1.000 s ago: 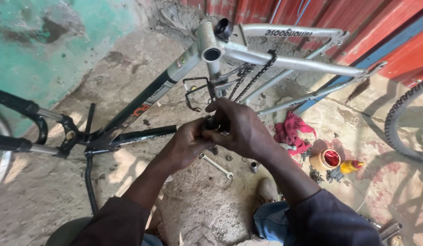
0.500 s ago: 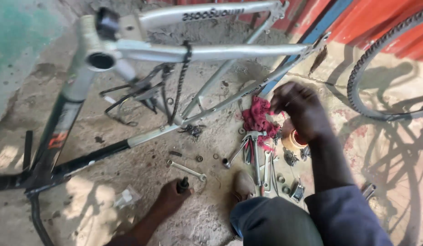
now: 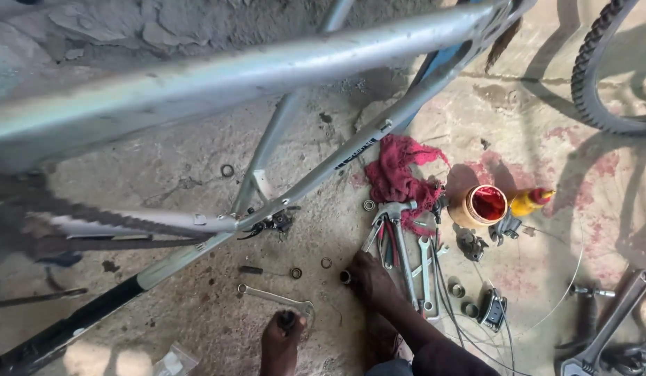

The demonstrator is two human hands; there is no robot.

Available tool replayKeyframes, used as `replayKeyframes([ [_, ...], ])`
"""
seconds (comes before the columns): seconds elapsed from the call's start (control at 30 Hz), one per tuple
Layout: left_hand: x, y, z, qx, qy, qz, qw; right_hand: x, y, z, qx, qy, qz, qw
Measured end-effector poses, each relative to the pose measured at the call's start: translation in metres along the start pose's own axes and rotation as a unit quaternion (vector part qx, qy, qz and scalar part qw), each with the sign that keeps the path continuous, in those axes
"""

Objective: Repairing a bicycle by disassembling and reassembling the bottom bracket components on the floor.

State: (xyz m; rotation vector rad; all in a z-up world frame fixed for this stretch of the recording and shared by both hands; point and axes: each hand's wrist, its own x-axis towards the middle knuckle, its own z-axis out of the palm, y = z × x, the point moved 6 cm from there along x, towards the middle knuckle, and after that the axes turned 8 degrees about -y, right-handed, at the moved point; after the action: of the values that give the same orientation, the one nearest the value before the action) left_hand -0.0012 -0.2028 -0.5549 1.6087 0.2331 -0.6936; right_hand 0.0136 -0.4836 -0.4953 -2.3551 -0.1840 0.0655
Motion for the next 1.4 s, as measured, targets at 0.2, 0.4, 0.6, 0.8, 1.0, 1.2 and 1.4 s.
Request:
replayKeyframes([
  [0.2,0.058,0.079,0.055,-0.136,-0.081,0.154,0.975,-0.015,-0.029,-0.034,0.075,0.041,0.141,0.986],
  [0.4,0.056,0.171,0.109,0.151,-0.105,0.178,0.967,-0.017,-0.062,-0.081,0.139,-0.027,0.313,0.939],
  [0.6,0.078,0.175,0.137,0.23,-0.177,0.303,0.908,-0.004,-0.068,-0.103,0.182,0.005,0.274,0.944],
  [0.8,0.092,0.163,0.146,0.25,-0.195,0.297,0.9,-0.009,-0.028,-0.062,0.217,-0.037,0.308,0.926],
  [1.0,0.09,0.152,0.144,0.223,-0.177,0.299,0.911,-0.006,-0.025,-0.038,0.343,0.025,0.331,0.879],
  [1.2,0.088,0.148,0.145,0.192,-0.186,0.294,0.918,-0.005,-0.036,-0.041,0.402,0.023,0.36,0.841],
  [1.4,0.086,0.145,0.146,0.191,-0.18,0.281,0.923,-0.008,-0.037,-0.032,0.458,0.02,0.375,0.806],
])
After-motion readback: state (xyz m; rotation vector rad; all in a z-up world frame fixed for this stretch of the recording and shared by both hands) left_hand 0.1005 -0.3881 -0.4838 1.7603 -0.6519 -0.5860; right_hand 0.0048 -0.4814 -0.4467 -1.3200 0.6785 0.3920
